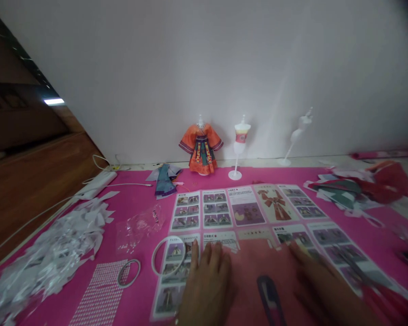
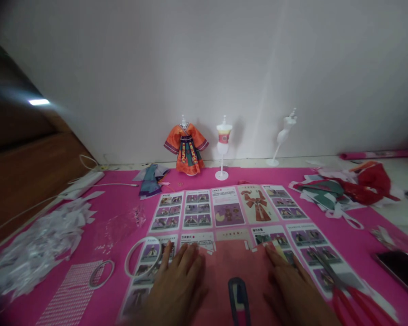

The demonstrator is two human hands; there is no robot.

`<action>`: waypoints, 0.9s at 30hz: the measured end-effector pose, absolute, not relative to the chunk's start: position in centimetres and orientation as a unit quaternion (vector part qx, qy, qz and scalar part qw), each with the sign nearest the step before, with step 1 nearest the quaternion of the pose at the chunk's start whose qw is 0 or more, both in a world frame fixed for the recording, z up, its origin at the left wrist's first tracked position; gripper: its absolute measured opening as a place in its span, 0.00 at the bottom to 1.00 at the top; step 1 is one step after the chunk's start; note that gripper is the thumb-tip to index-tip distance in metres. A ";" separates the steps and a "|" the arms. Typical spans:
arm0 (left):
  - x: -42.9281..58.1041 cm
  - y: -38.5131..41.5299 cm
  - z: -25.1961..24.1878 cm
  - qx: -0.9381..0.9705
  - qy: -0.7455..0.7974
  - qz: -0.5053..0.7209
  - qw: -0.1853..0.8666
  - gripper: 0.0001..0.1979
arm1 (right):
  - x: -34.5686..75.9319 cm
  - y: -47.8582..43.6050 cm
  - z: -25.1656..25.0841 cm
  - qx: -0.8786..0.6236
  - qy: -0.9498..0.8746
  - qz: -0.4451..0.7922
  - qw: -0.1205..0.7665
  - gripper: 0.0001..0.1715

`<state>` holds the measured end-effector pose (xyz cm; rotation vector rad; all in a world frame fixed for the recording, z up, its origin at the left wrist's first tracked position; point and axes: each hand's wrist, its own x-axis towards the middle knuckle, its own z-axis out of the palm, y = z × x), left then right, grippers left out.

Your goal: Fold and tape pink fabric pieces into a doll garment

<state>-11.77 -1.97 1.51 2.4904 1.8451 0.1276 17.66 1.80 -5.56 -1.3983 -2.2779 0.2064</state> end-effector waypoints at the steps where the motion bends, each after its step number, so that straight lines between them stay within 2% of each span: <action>1: -11.8 -1.9 1.5 0.802 0.596 0.040 0.020 0.22 | 17.7 1.8 -5.5 -0.504 -0.832 0.069 0.222 0.38; 11: -12.2 -1.5 1.0 0.815 0.577 0.052 -0.028 0.19 | 17.1 1.5 -3.7 -0.479 -0.860 0.034 0.173 0.37; 20: -12.5 -1.5 0.7 0.822 0.564 0.061 -0.051 0.18 | 17.4 1.0 -4.4 -0.493 -0.847 0.053 0.194 0.41; 27: -12.5 -1.2 0.6 0.797 0.594 0.094 -0.057 0.16 | 17.8 1.3 -4.8 -0.468 -0.864 0.039 0.178 0.35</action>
